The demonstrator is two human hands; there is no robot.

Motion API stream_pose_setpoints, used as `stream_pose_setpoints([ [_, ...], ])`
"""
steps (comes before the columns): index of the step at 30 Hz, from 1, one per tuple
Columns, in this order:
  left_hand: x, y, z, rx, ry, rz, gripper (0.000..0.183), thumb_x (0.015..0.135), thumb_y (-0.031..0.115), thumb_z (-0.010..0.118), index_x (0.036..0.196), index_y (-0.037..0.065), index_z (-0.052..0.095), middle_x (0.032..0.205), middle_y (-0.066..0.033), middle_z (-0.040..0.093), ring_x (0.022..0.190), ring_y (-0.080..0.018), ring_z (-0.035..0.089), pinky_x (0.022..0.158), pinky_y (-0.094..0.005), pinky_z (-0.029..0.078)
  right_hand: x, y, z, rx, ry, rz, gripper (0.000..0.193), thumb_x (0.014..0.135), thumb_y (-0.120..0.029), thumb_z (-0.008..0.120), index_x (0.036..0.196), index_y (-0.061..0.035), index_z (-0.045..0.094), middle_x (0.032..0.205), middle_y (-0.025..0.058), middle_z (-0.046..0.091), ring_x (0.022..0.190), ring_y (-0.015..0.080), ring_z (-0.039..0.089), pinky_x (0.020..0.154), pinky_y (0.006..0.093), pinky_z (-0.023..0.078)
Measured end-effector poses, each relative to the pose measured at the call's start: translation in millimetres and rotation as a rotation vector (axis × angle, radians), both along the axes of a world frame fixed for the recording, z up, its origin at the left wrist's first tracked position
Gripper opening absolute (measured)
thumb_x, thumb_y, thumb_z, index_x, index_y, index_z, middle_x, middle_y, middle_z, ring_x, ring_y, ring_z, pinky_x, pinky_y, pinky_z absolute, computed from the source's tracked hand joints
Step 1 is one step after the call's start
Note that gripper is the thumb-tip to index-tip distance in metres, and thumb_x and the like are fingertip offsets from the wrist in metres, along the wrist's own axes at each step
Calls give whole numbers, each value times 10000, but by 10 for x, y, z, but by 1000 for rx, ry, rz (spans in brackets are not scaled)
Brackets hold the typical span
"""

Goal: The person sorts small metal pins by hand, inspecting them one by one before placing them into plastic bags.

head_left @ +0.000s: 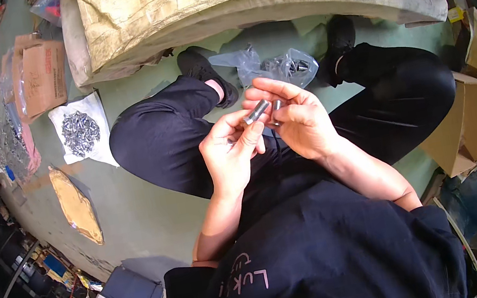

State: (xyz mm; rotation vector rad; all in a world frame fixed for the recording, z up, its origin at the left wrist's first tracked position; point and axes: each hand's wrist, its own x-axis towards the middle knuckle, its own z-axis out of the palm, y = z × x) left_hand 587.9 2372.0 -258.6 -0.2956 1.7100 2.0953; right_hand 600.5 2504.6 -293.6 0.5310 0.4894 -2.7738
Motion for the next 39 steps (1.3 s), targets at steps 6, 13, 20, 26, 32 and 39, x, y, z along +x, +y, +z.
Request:
stream_pose_setpoints([
  [6,24,-4,20,-198,251,-8,194,741,-35,635,921,-42,563,731,-58,601,609,-75,563,531,-175,449,46,-4,-31,186,1,108,225,785,-101,614,991,-20,574,853,35,597,717,101,547,626,228,441],
  [13,34,-53,-27,-342,336,-60,250,741,-45,630,977,-53,548,746,-56,589,572,-61,523,495,-164,423,21,-48,39,346,54,49,200,767,-79,641,945,1,600,820,44,601,651,87,514,582,204,422],
  [20,21,-104,-3,-144,148,12,222,756,5,639,957,-48,560,707,-48,588,546,-59,521,496,-162,421,35,-56,16,318,73,55,215,777,-71,627,972,16,599,827,53,601,642,88,507,581,204,421],
  [26,27,-77,36,-224,258,21,186,741,-44,632,909,-50,552,771,-60,580,583,-69,541,507,-167,428,30,-61,45,285,58,66,227,783,-68,617,988,27,593,834,61,606,638,93,508,579,205,423],
  [32,9,-62,-2,-328,531,3,235,684,-91,654,892,-34,560,923,-95,514,690,-108,565,565,-203,477,44,-68,48,276,59,63,228,786,-66,613,996,23,595,833,64,605,634,93,506,581,201,422],
  [39,27,-82,16,-296,521,-47,280,780,8,595,1048,-13,515,914,-96,522,612,-110,556,508,-187,440,28,-50,64,145,-26,57,174,774,-83,611,920,4,576,772,36,570,628,105,519,580,210,413],
])
